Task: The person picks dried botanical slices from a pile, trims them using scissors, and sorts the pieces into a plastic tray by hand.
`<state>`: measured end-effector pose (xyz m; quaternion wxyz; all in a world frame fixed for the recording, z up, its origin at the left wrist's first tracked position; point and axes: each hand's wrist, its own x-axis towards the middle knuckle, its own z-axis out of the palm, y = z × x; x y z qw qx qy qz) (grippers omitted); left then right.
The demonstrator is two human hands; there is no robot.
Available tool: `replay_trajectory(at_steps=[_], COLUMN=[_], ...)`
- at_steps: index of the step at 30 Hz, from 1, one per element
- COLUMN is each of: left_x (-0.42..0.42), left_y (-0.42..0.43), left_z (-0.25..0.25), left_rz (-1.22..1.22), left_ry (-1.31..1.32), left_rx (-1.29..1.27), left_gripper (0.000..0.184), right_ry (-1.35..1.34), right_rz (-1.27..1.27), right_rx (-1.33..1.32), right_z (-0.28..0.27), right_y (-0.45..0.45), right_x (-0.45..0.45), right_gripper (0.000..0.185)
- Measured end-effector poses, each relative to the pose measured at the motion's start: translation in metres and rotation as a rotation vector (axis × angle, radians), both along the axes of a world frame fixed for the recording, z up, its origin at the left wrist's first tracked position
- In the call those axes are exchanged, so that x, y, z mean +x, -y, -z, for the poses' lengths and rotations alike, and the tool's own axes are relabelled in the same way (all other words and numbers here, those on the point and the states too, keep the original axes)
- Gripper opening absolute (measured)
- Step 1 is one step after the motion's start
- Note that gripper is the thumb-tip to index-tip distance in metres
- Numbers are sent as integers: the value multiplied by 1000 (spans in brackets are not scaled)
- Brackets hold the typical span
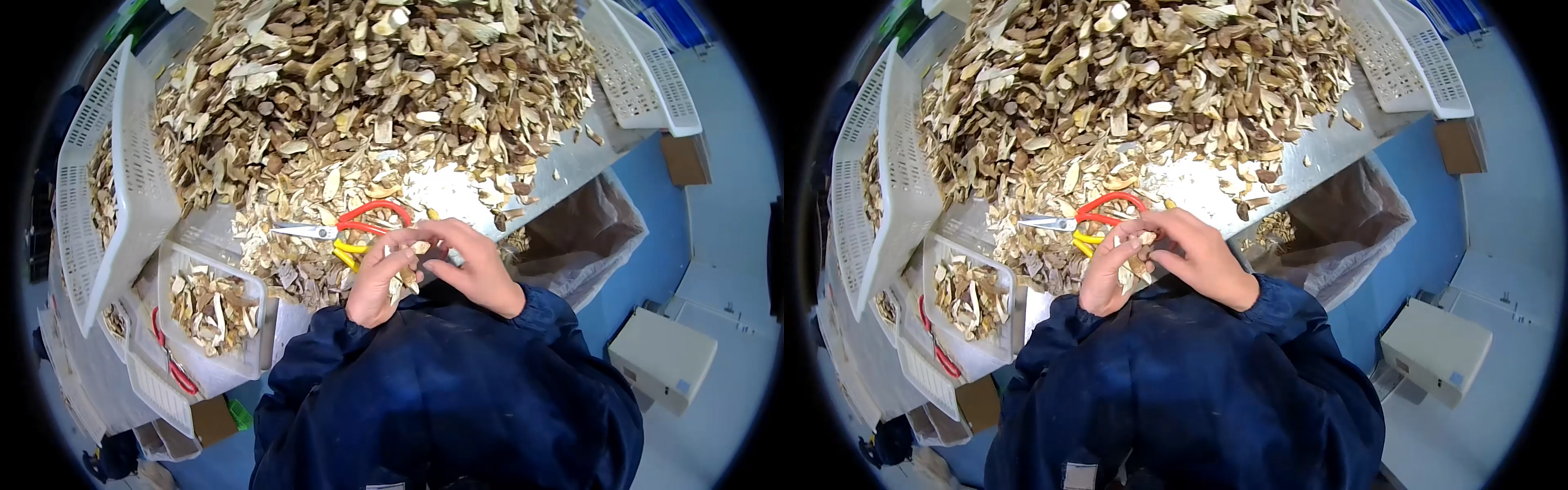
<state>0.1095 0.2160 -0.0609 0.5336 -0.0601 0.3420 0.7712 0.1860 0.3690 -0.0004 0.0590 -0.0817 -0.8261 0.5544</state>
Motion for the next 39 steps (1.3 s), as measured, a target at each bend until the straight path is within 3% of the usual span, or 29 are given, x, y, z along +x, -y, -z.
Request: replay_trajectory(at_steps=[5, 8, 11, 15, 20, 21, 24, 27, 28, 29, 30, 33, 36, 39], left_x=[0, 2, 2, 4, -3, -7, -21, -29, -31, -36, -40, -37, -29, -32], left_y=[2, 3, 3, 5, 10, 12, 35, 81, 99, 119, 146, 196, 237, 247], left_z=[-8, -14, -18, -14, -17, -20, -37, -46, -50, -48, -38, -52, -31, -12], left_rz=[-74, -53, -58, -60, -82, -58, -207, -436, -492, -756, -816, -1198, -1293, -1287], left_ry=[-213, -398, -650, -895, -742, -667, -371, -559, -813, -589, -724, -610, -735, -796], left_rx=[-129, -203, -300, -421, -280, -270, -145, -411, -657, -640, -583, -588, -905, -915], left_gripper=[17, 13, 12, 13, 13, 12, 11, 13, 13, 12, 10, 12, 18, 34], right_ry=[218, 289, 260, 223, 178, 285, 363, 123, 117, 141, 122, 173, 134, 136], right_rz=[100, 48, 34, 22, 68, 126, 220, 243, 237, 214, 199, 199, 194, 195], right_rx=[-232, -390, -339, -84, -262, -217, -237, -120, -132, -139, -80, -139, -152, -138], right_z=[16, 14, 19, 17, 15, 5, 31, 29, 29, 25, 32, 25, 32, 32], right_y=[-4, -4, -2, 3, 10, 11, -11, -11, -16, -20, -28, -29, -31, -32], right_x=[8, 5, 3, -3, -7, -14, -16, -33, -35, -38, -37, -41, -41, -37], right_gripper=[15, 15, 13, 11, 16, 15, 20, 42, 49, 46, 41, 31, 25, 22])
